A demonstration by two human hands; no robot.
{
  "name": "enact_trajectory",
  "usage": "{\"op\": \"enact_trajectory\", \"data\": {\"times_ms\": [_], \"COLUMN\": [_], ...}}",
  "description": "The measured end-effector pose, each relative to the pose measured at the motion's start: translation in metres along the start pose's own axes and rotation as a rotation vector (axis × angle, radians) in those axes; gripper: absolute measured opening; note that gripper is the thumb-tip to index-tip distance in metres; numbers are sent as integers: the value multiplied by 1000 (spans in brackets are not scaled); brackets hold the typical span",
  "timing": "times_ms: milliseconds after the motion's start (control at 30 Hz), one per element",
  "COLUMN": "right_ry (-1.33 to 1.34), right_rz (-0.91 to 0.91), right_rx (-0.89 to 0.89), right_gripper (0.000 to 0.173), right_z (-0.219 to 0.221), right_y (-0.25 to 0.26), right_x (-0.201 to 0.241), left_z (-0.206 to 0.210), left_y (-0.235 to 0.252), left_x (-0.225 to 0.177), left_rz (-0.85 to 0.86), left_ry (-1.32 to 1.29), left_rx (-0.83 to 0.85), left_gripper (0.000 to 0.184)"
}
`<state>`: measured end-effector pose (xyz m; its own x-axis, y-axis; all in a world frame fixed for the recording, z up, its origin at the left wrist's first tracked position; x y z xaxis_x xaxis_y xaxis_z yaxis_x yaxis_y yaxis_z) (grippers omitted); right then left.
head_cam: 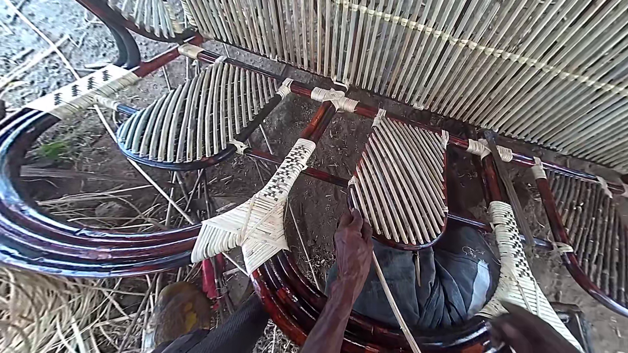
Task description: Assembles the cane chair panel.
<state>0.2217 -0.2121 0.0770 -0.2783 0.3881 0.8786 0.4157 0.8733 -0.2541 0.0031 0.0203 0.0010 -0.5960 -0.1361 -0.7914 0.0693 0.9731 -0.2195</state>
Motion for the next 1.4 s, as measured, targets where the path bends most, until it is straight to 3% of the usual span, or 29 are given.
{"op": "enact_trajectory", "data": {"times_ms": [133,233,400,633,833,1400], "right_ry": [59,-84,-145,-200,-300,-401], "right_rz": [-158,-270,-369,-494,-613,-785], "right_rx": [162,247,295,251,199,163], "right_gripper": [16,12,9,28,8,4], "right_z": [84,141,205,221,220,221], "right_y": [99,169,245,256,255,243], "right_x": [46,69,76,56,53,56], "left_z": [-2,-3,-3,-4,-7,-10], "left_y": [1,3,4,4,4,5], "left_x": [-1,-4,-3,-1,-3,-7], "left_rz": [-58,-68,-73,-36,-49,-49], "left_ry": [5,18,7,-3,-12,6], "left_rx": [41,60,62,24,45,74], "left_gripper": [30,27,23,18,17,18]}}
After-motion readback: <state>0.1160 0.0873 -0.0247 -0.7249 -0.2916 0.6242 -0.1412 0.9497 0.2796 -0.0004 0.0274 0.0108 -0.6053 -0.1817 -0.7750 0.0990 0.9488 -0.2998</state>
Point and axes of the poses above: each hand's wrist, its own y-axis towards the middle knuckle, its own z-axis out of the palm, x = y × z, the point moved 2 cm from there along y, towards the middle knuckle, and after that the axes turned 5 degrees about -y, right-handed, at the moved point
